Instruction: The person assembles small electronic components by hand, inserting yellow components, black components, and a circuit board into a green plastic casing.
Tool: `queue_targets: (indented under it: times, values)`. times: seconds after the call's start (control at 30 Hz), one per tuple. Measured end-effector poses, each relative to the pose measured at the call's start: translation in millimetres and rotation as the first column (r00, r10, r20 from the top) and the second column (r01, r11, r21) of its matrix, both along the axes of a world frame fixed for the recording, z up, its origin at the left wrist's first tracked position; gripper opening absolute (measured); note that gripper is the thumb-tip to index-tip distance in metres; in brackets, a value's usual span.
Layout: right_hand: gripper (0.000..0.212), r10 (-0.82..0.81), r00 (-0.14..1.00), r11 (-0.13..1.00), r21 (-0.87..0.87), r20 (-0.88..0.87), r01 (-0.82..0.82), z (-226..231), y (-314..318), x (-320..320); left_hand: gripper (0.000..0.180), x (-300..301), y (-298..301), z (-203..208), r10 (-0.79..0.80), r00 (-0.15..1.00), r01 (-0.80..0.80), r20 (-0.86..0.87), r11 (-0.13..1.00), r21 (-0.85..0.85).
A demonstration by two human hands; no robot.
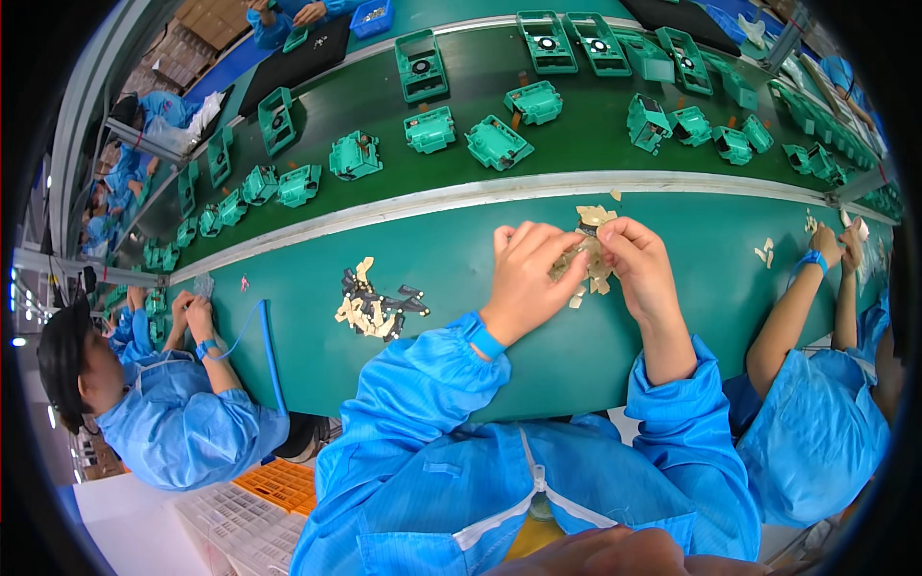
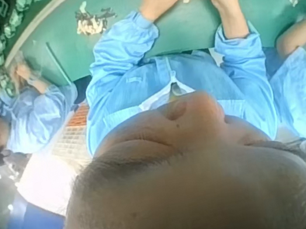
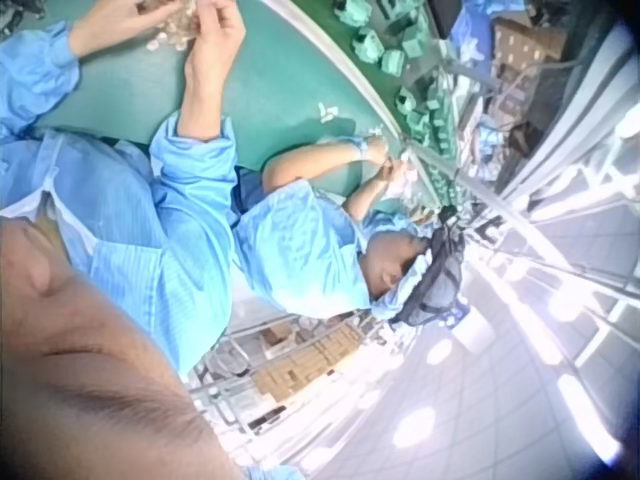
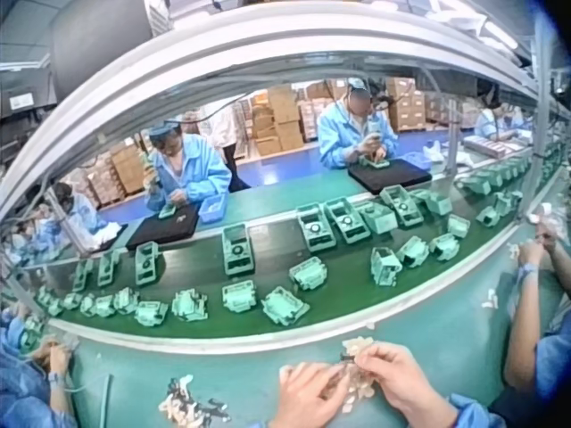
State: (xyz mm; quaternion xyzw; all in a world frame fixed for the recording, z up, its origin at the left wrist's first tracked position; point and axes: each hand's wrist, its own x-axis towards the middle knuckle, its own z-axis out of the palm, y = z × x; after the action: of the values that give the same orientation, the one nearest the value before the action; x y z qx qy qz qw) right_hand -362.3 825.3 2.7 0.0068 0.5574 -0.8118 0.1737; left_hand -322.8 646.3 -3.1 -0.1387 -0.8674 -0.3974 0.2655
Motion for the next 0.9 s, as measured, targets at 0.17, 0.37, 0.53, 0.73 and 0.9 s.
queue_targets:
  times: [0.17,0.37,0.53,0.73,0.9]
  values:
    - [0.011,0.072,0.997,0.996,0.056,-0.032,-0.070,0.3,3.9,0.2,0.011,-3.6,2.9,-4.1,0.028,1.000,-0.028,-0.014,1.000,0.008]
    - [0.011,-0.095,0.991,0.995,0.024,-0.096,0.097,1.0,13.7,-3.7,0.008,-3.5,4.7,-6.4,0.052,0.998,-0.056,-0.033,0.992,-0.111]
    - [0.018,-0.315,0.930,0.939,0.082,-0.188,0.335,5.7,17.5,-12.3,0.009,-4.8,6.5,-7.7,0.064,0.994,-0.079,-0.084,0.980,-0.181]
    - [0.034,-0.298,0.844,0.832,0.313,-0.446,0.459,16.0,33.3,-47.7,0.011,-3.6,7.4,-6.8,0.067,0.997,-0.071,-0.032,0.985,-0.155]
    - [0.071,-0.001,0.696,0.499,0.603,-0.718,0.623,36.5,33.7,-135.1,0.015,10.1,10.5,21.2,-0.008,0.996,-0.008,-0.084,0.980,-0.197]
